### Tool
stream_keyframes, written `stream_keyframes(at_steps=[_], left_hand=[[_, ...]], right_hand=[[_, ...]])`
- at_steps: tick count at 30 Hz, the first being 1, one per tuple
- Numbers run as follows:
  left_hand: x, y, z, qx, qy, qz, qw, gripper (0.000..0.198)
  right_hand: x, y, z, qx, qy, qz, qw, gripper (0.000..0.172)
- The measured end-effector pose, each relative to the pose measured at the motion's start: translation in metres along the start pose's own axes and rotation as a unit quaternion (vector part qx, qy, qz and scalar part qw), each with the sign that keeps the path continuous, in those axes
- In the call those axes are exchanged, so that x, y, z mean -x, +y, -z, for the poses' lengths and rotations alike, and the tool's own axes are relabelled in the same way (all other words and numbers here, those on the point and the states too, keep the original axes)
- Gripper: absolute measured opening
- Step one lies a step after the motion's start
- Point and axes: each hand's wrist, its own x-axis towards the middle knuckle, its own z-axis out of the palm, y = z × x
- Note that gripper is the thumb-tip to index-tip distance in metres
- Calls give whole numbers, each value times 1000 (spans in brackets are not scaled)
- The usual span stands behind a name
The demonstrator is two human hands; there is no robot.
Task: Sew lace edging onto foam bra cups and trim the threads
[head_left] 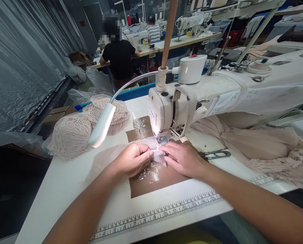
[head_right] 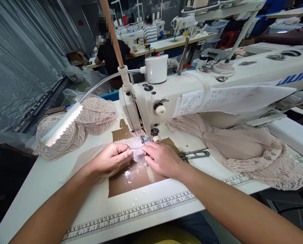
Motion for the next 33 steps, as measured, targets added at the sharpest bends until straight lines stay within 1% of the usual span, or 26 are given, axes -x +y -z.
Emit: stream_keyframes(at_steps=[2,4,6,7,8,10,13,15,17,20,24,28,33], left_hand=[[-3,-6,3,69,10,15,997,41],[-4,-8,3,80,11,11,997,42],[-3,-6,3,73,2,10,997,41],[-2,-3,3,59,-9,6,998,39],[0,0,4,32,-22,-4,999,38],[5,9,7,-57,-45,-43,996,31],[8,19,11,-213,-62,-104,970,19],[7,20,10,-291,-51,-116,948,19],[4,17,4,-343,-33,-130,930,24],[-1,8,-9,-386,-4,-158,909,32],[-3,3,-21,-432,23,-148,890,37],[-3,5,-24,-453,24,-140,880,40],[-7,4,-25,-465,26,-128,876,42]], right_hand=[[-2,-2,-2,15,7,0,1000,29],[-4,-3,-4,24,24,-6,999,29],[-5,-3,-5,21,44,-6,999,21],[-5,-2,-4,15,49,-3,999,15],[-4,-1,-4,8,48,2,999,13],[-1,1,-2,-3,28,11,1000,21],[6,1,1,-3,-5,9,1000,29],[9,-1,3,0,-15,9,1000,29],[11,-2,2,8,-18,13,1000,27],[13,-3,0,35,-9,21,999,26],[14,-1,-3,78,13,46,996,29],[15,0,-6,97,34,71,992,29],[15,0,-7,109,33,81,990,22]])
